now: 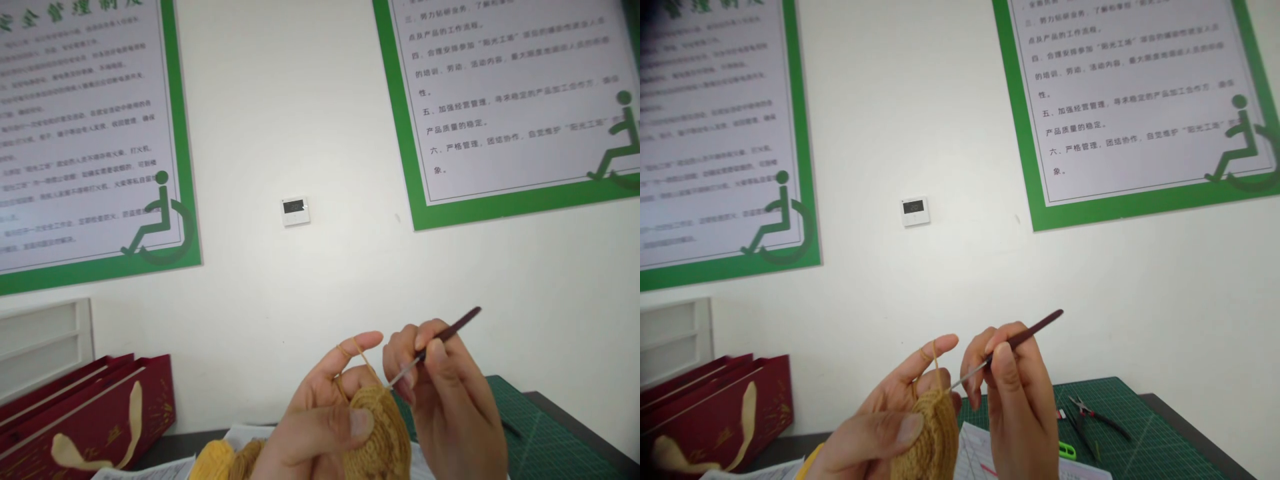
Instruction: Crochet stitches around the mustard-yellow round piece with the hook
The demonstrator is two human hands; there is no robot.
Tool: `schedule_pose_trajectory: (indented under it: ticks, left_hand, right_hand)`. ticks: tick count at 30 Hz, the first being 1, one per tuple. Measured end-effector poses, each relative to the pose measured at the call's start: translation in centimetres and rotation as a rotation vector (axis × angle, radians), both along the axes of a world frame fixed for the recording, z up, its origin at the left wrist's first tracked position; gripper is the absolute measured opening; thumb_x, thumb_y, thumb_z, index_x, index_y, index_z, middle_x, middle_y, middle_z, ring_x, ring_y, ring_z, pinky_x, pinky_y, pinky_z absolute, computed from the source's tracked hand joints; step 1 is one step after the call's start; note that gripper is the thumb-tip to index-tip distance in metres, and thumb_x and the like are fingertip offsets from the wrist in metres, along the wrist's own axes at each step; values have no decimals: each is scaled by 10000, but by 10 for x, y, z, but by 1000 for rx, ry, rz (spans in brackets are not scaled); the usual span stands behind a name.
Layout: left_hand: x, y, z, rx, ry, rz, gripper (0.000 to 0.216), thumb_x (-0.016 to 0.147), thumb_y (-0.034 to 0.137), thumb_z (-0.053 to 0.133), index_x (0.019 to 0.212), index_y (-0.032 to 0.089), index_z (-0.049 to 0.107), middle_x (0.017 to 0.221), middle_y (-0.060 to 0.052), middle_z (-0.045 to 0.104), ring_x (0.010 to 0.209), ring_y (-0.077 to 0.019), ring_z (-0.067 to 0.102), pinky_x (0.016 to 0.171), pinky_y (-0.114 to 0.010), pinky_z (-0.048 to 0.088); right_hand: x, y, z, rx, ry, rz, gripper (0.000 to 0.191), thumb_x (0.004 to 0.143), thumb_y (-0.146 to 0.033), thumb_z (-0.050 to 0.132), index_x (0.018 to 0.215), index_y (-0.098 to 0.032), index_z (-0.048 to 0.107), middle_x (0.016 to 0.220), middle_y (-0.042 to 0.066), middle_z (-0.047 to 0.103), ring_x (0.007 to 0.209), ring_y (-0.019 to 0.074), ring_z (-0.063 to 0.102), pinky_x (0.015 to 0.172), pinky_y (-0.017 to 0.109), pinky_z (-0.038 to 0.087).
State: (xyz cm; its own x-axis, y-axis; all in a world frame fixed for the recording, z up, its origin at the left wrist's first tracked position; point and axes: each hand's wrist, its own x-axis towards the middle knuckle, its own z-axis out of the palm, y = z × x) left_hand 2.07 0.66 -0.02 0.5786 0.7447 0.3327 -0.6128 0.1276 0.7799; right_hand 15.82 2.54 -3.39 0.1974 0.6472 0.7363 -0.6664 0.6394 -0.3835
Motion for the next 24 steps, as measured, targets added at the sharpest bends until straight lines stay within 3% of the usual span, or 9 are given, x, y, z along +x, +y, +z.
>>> schedule_pose_trajectory:
  ticks: [3, 6, 10, 12, 14, 20, 24]
  left_hand:
    - [0, -3, -1, 26, 43, 68, 563, 680, 82, 805, 1236, 129, 731, 821, -44, 668, 721, -151, 635, 709, -274, 490]
    - [0, -5, -4, 119, 130, 245, 552, 722, 182, 833, 1261, 205, 718, 849, -55, 659, 827, -236, 671, 724, -323, 488]
    - [1, -5, -7, 173, 162, 374, 601, 731, 220, 868, 1303, 275, 691, 815, -22, 625, 691, -155, 574, 642, -293, 448]
    - [3, -4, -8, 203, 138, 390, 581, 733, 214, 878, 1282, 296, 706, 791, 6, 602, 623, -101, 489, 618, -270, 423]
    - [5, -4, -8, 228, 120, 409, 543, 743, 214, 879, 1255, 306, 723, 780, 22, 583, 616, -82, 452, 629, -256, 424]
    - [7, -3, -9, 276, 133, 522, 466, 787, 206, 842, 1231, 293, 730, 796, -9, 630, 720, -141, 573, 648, -252, 479]
    - [7, -4, -8, 283, 110, 572, 510, 746, 168, 866, 1217, 314, 737, 964, -44, 683, 829, -176, 631, 696, -267, 529]
  right_hand:
    - [3, -3, 5, -108, -32, 178, 307, 1014, -430, 537, 780, -232, 533, 640, -39, 482, 569, 125, 389, 552, 266, 355]
    - [2, -1, 6, -150, -105, 244, 309, 986, -429, 605, 771, -224, 521, 621, -51, 508, 539, 103, 366, 545, 240, 333]
    - [2, 6, 3, 6, -197, 104, 153, 929, -323, 724, 849, -236, 627, 823, -21, 642, 716, 107, 563, 667, 214, 451]
    - [3, 8, 1, 103, -240, 39, 68, 942, -299, 708, 904, -259, 666, 931, -2, 680, 873, 137, 627, 782, 246, 499]
    - [4, 9, -1, 143, -265, 7, 22, 972, -298, 664, 956, -283, 670, 964, 2, 698, 897, 151, 642, 807, 275, 515]
    - [5, 8, -1, 150, -232, -133, 38, 990, -290, 637, 965, -290, 666, 912, -8, 706, 880, 148, 647, 800, 271, 518]
    - [5, 9, 1, 150, -234, -147, 52, 994, -269, 631, 973, -295, 671, 911, -16, 715, 867, 132, 659, 786, 252, 525]
